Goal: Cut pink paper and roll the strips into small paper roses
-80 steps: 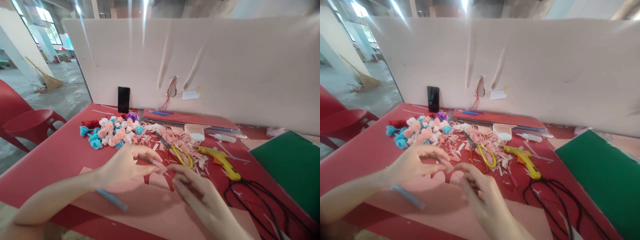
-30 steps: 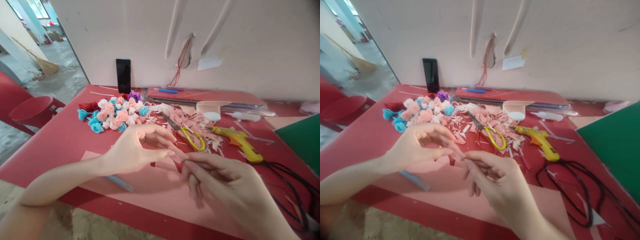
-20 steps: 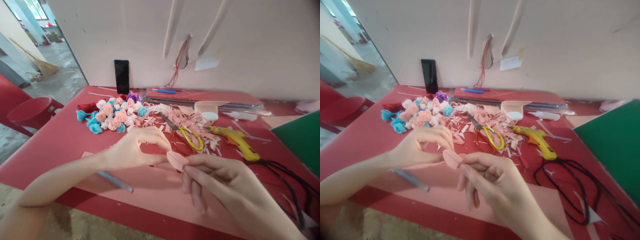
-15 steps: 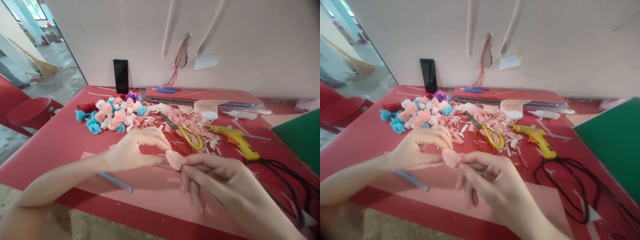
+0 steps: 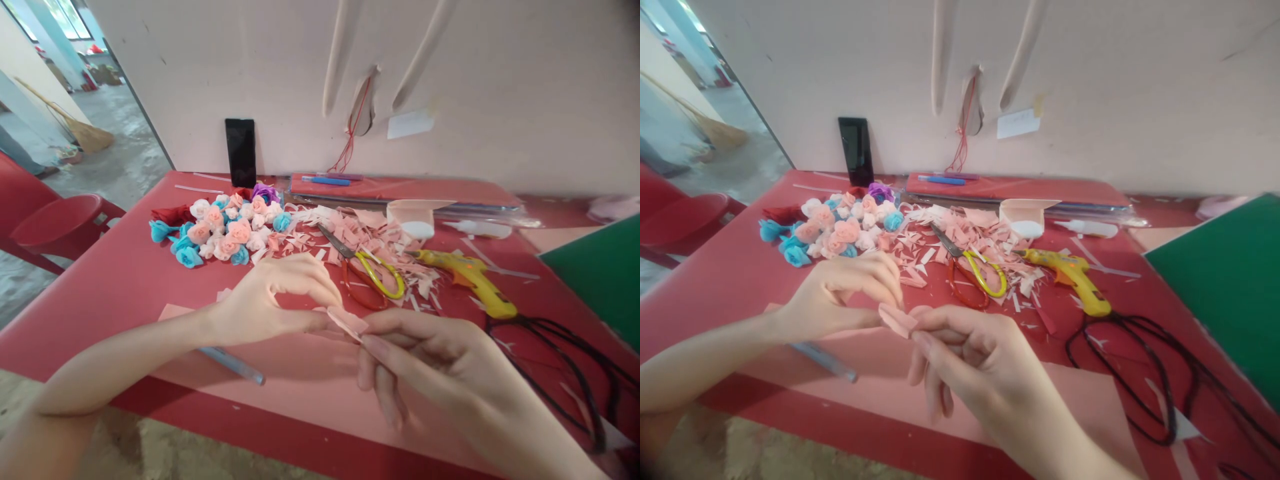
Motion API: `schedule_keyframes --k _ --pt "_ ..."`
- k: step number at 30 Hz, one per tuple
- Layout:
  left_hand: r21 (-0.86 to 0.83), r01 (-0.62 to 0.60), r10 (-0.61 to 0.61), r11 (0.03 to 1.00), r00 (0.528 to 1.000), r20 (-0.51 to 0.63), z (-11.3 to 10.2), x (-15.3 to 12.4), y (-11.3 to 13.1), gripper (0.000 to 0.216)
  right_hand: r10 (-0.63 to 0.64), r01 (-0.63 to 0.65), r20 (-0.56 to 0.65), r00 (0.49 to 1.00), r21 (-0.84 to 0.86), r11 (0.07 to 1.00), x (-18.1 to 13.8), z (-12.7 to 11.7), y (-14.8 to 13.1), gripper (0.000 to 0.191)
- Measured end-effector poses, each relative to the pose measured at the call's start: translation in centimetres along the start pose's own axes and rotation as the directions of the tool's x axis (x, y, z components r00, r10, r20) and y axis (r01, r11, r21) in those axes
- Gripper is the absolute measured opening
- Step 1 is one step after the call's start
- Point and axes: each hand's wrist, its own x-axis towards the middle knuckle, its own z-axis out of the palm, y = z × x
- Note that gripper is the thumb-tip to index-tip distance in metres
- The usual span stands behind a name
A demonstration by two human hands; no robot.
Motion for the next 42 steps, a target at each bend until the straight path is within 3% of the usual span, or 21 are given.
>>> schedule_keyframes --k 5,9,13,18,22,29,31,34,38,42 --pt "0.014 -0.045 0.045 0.999 0.999 -0.009 0.2 -0.1 -0.1 0.009 -0.016 0.016 -0.008 1.000 0.001 1.000 0.1 0.2 0.1 0.012" --pt "0.011 -0.062 0.062 0.998 0.998 -0.030 0.5 -0.2 -0.3 0.009 -0.136 0.130 -0.072 0.988 -0.085 0.988 0.2 0.7 0.6 0.007" --pt "-0.026 -0.092 0.091 0.995 0.995 -0.052 1.0 -0.5 -0.5 0.009 -0.272 0.244 -0.148 0.951 -0.184 0.952 0.1 1.0 1.1 0.005" --pt "-0.117 -0.035 0.025 0.993 0.996 -0.085 1.8 -0.8 -0.4 0.014 -0.464 0.388 -0.123 0.877 -0.388 0.836 0.0 0.6 1.4 0.009" --pt "-0.150 0.052 -0.067 0.987 0.993 -0.095 2.0 -1.0 -0.3 0.015 -0.393 0.331 -0.086 0.915 -0.393 0.858 0.0 0.3 1.1 0.015" --pt "-0.233 0.123 -0.171 0.965 0.965 -0.199 1.1 -0.4 0.0 0.015 -0.180 0.162 -0.119 0.976 -0.147 0.976 0.1 0.4 0.0 0.019" --pt "-0.152 0.076 -0.104 0.985 0.976 -0.189 0.8 -0.2 -0.1 0.011 -0.127 0.122 -0.073 0.989 -0.072 0.990 0.1 0.2 -0.2 0.020" --pt "0.003 -0.091 0.091 0.996 0.994 -0.063 0.7 -0.2 -0.4 0.016 -0.046 0.046 0.007 0.999 0.000 0.999 0.1 -0.1 -0.4 0.020" --pt "0.219 -0.341 0.340 0.914 0.940 0.045 0.8 -0.3 -0.5 0.005 0.075 -0.082 0.112 0.991 0.066 0.994 0.1 -0.4 -0.6 0.022" --pt "0.420 -0.422 0.427 0.803 0.900 0.087 0.6 -0.2 0.0 0.009 0.150 -0.180 0.221 0.964 0.122 0.976 0.3 -0.7 -0.6 0.020"
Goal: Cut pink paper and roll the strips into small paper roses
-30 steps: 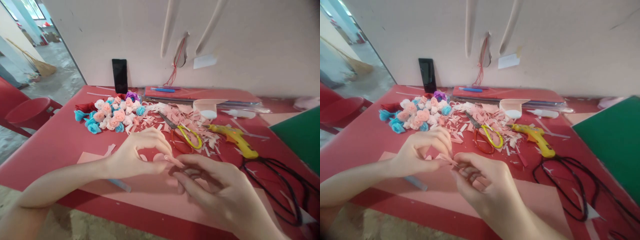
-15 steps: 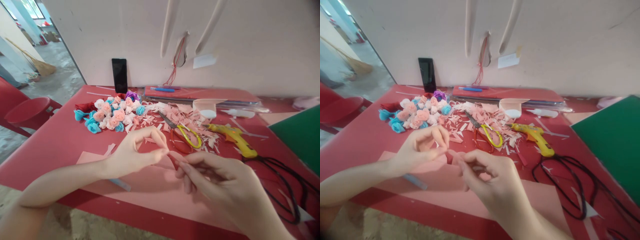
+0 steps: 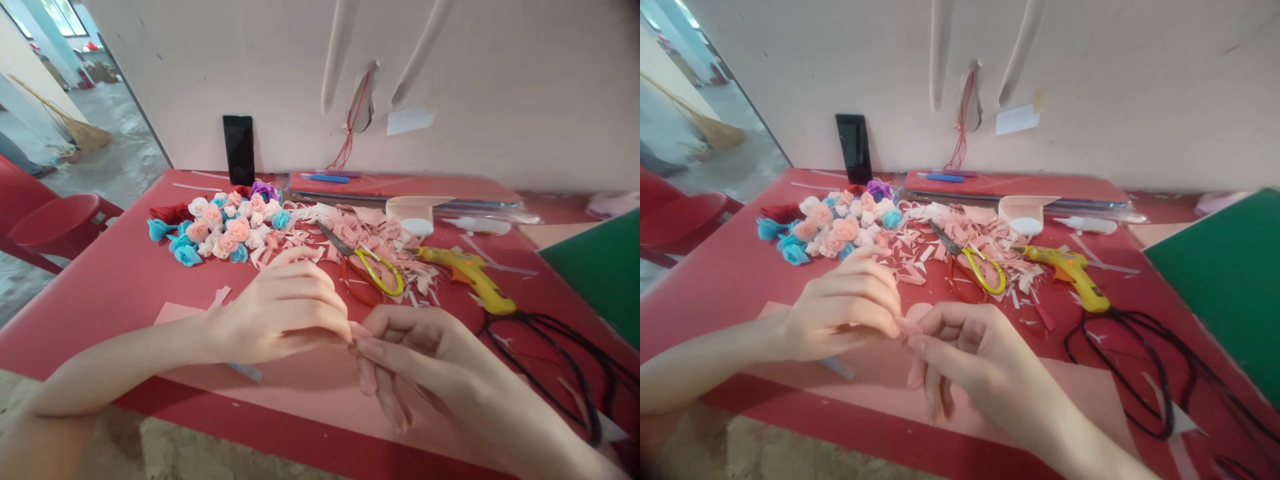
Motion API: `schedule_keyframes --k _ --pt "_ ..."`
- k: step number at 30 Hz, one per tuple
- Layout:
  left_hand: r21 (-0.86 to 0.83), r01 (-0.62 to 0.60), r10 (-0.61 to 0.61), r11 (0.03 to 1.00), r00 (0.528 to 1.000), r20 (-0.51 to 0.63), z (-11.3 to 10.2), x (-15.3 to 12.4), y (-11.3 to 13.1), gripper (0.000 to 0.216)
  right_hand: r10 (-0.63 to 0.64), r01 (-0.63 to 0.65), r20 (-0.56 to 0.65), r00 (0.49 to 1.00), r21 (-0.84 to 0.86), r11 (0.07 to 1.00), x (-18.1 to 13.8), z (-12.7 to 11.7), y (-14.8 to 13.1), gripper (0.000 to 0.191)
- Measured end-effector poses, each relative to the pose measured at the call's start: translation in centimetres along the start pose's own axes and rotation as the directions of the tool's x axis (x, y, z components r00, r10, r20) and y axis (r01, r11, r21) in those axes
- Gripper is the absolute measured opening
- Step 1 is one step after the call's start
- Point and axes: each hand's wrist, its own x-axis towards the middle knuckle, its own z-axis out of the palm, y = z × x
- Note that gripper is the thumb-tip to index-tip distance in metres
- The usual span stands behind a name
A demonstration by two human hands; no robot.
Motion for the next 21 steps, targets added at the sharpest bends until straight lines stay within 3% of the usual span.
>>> schedule_keyframes --k 4,8,11,13,16,18,19,21 --pt "0.107 -0.004 0.002 0.994 1.000 0.015 -0.4 0.1 0.4 0.012 -0.027 0.022 0.093 0.995 0.047 0.999 0.2 -0.1 0.2 0.017" --pt "0.169 0.039 -0.052 0.985 0.996 0.069 -0.6 0.1 1.0 0.010 -0.075 0.073 -0.043 0.996 -0.047 0.996 0.2 0.5 0.3 0.017" --pt "0.194 0.108 -0.129 0.975 0.987 0.098 -0.6 0.0 1.3 0.007 -0.215 0.174 -0.140 0.966 -0.259 0.950 0.2 0.8 0.9 0.019" --pt "0.195 0.141 -0.164 0.971 0.981 0.105 -0.6 -0.1 1.3 0.006 -0.402 0.297 -0.127 0.907 -0.485 0.823 0.3 0.6 1.4 0.020" --pt "0.188 0.183 -0.207 0.965 0.971 0.116 -0.5 -0.3 1.1 0.006 -0.687 0.463 0.030 0.726 -0.760 0.456 0.4 0.1 2.1 0.017" --pt "0.171 0.208 -0.231 0.963 0.965 0.127 -0.4 -0.3 1.0 0.005 -0.773 0.479 0.130 0.621 -0.843 0.244 0.4 -0.1 2.4 0.015" --pt "0.154 0.222 -0.242 0.963 0.962 0.129 -0.4 -0.4 1.0 0.005 -0.790 0.469 0.155 0.593 -0.864 0.182 0.4 -0.1 2.4 0.015" --pt "0.084 0.242 -0.251 0.967 0.960 0.123 -0.2 -0.4 1.0 0.006 -0.796 0.452 0.162 0.583 -0.879 0.152 0.4 -0.1 2.4 0.016"
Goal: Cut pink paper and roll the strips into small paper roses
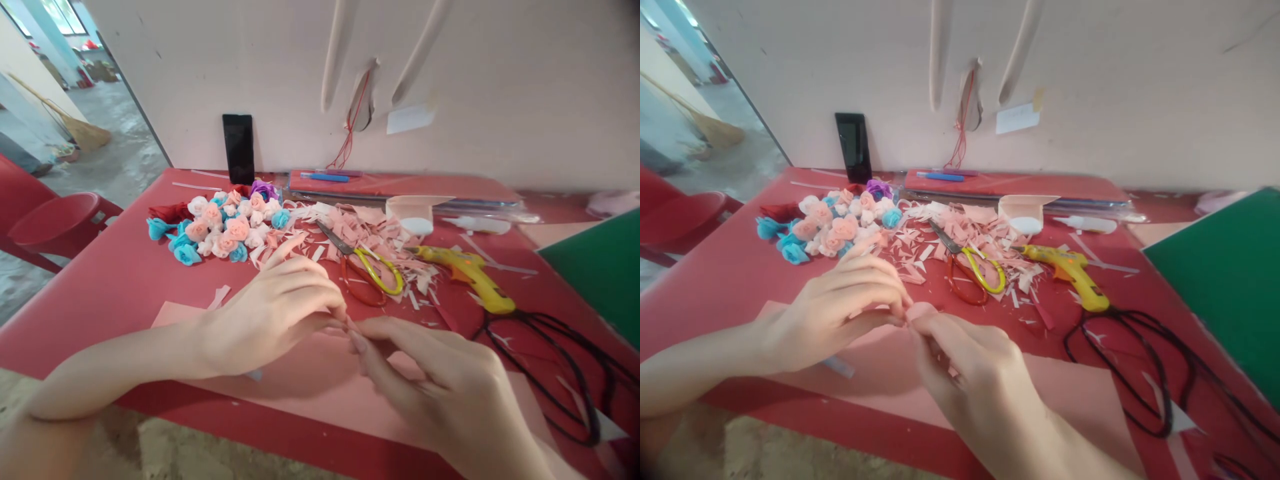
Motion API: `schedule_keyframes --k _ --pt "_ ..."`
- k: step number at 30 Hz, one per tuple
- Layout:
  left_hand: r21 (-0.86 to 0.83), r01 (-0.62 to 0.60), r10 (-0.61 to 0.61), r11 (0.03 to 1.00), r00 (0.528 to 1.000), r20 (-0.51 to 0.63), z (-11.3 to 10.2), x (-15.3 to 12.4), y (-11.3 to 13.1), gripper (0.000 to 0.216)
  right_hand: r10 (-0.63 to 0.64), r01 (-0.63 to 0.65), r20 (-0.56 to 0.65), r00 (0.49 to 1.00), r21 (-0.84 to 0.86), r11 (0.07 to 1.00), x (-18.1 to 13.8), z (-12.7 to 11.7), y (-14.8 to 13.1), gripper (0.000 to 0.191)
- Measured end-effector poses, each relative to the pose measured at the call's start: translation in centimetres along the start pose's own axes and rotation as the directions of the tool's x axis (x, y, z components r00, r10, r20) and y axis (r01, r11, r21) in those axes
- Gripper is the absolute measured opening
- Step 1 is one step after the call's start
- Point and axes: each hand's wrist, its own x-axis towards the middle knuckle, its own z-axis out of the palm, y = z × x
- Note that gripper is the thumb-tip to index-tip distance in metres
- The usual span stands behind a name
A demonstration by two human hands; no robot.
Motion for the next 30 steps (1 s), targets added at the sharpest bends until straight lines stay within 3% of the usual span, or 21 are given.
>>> schedule_keyframes --k 3,7,13,18,30 --pt "-0.140 0.078 -0.080 0.987 0.997 -0.007 0.2 0.0 0.0 0.003 0.111 -0.116 0.060 0.992 0.084 0.990 0.2 -0.2 -0.3 0.018" --pt "-0.217 0.227 -0.222 0.949 0.974 0.051 0.1 0.3 0.0 0.020 0.336 -0.380 0.206 0.919 0.238 0.894 0.6 -0.5 -0.7 0.022" --pt "-0.328 0.258 -0.226 0.909 0.965 0.134 -0.2 1.0 0.3 0.010 0.456 -0.556 0.321 0.830 0.427 0.713 1.1 -0.6 -1.2 0.023" --pt "-0.392 0.312 -0.273 0.866 0.950 0.153 -0.2 0.8 0.4 0.007 0.514 -0.643 0.387 0.766 0.447 0.621 1.2 -0.6 -1.4 0.023" --pt "-0.488 0.321 -0.281 0.812 0.947 0.156 -0.2 0.7 0.4 0.008 0.512 -0.708 0.492 0.704 0.543 0.452 1.2 -0.8 -1.0 0.022"
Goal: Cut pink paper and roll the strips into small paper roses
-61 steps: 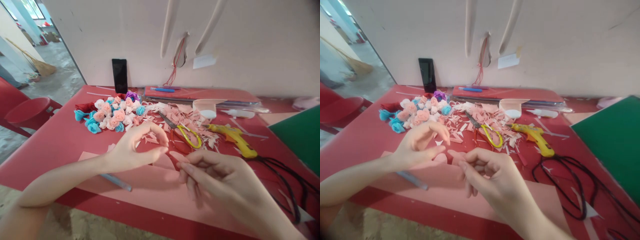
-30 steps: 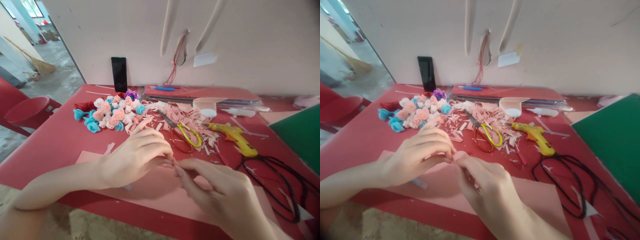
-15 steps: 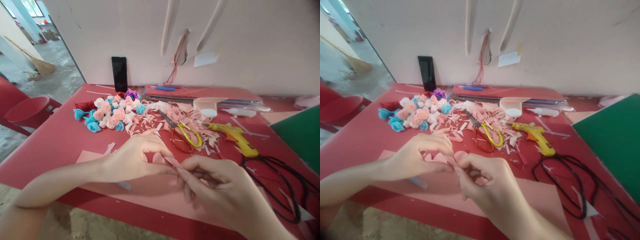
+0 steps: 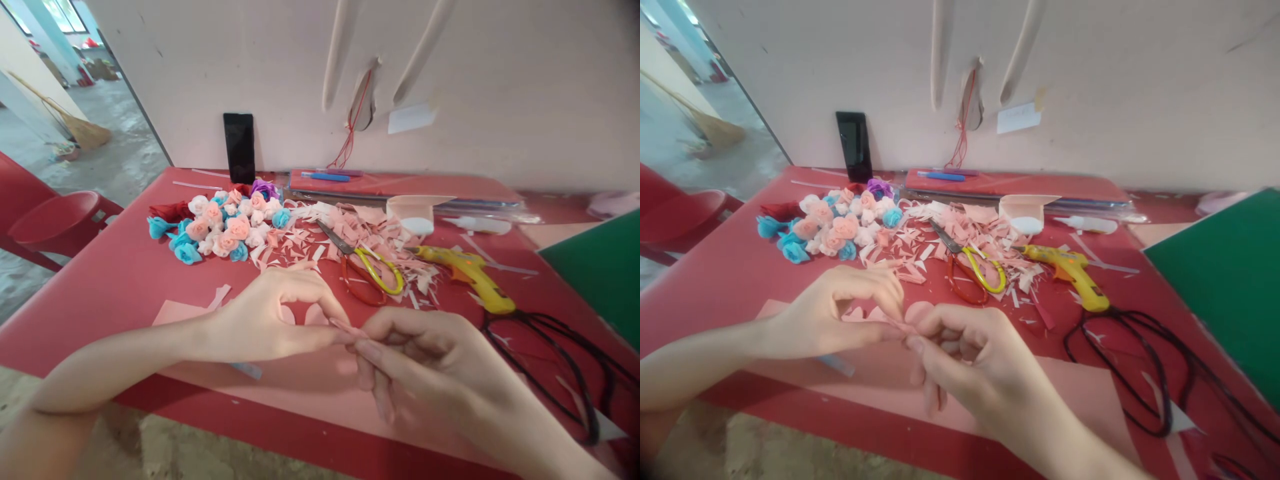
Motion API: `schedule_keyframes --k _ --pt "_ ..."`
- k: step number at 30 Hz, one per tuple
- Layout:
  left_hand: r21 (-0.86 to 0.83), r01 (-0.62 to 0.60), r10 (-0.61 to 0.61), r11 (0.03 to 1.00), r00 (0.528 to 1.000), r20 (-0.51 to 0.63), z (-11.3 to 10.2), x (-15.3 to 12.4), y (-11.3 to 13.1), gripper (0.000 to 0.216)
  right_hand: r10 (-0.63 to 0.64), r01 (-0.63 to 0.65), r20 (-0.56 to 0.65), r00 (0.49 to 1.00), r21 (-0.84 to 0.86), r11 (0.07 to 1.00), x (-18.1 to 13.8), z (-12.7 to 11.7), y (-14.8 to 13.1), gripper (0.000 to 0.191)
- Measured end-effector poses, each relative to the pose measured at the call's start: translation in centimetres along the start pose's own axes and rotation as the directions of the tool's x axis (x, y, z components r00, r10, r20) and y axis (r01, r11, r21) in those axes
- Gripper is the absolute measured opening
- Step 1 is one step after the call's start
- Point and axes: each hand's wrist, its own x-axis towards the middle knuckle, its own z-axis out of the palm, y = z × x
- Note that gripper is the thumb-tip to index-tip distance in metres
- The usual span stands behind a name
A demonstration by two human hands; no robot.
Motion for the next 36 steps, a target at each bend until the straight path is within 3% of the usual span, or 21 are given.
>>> schedule_keyframes --k 3,6,8,10,13,17,23,30,34,36 --pt "-0.024 0.021 -0.021 1.000 1.000 -0.015 0.0 -0.1 -0.1 0.012 -0.079 0.075 -0.038 0.996 -0.102 0.992 0.1 0.1 0.1 0.017" --pt "-0.044 0.059 -0.059 0.997 0.998 -0.016 0.1 -0.2 -0.1 0.014 -0.253 0.228 -0.049 0.966 -0.289 0.930 0.1 0.0 0.6 0.009" --pt "-0.061 0.083 -0.084 0.995 0.996 -0.008 0.2 -0.3 -0.2 0.014 -0.426 0.372 -0.026 0.904 -0.440 0.817 0.1 -0.1 1.0 0.009" --pt "-0.075 0.094 -0.095 0.993 0.995 -0.007 0.4 -0.4 -0.2 0.012 -0.593 0.484 0.007 0.805 -0.586 0.650 0.1 -0.3 1.5 0.012" --pt "-0.075 0.071 -0.072 0.995 0.997 -0.022 0.6 -0.3 -0.4 0.012 -0.702 0.510 0.052 0.710 -0.725 0.463 -0.1 -0.4 2.0 0.017" --pt "-0.052 0.045 -0.047 0.998 0.998 -0.037 0.6 -0.1 -0.5 0.014 -0.704 0.492 0.076 0.706 -0.769 0.409 -0.2 -0.4 2.2 0.020" --pt "-0.048 0.016 -0.018 0.999 0.999 -0.037 0.5 0.0 -0.5 0.015 -0.700 0.517 0.079 0.710 -0.733 0.442 -0.1 -0.5 2.0 0.018" --pt "-0.064 -0.025 0.022 0.998 0.998 -0.051 0.6 0.1 -0.6 0.017 -0.611 0.427 0.068 0.789 -0.776 0.465 -0.7 -0.4 1.1 0.017" --pt "-0.088 -0.021 0.015 0.996 0.998 -0.063 0.8 0.1 -0.6 0.016 -0.637 0.443 0.071 0.767 -0.777 0.447 -0.5 -0.4 1.5 0.016" --pt "-0.102 -0.002 -0.005 0.995 0.998 -0.066 0.8 0.1 -0.6 0.017 -0.679 0.481 0.067 0.731 -0.756 0.444 -0.2 -0.4 1.8 0.014"
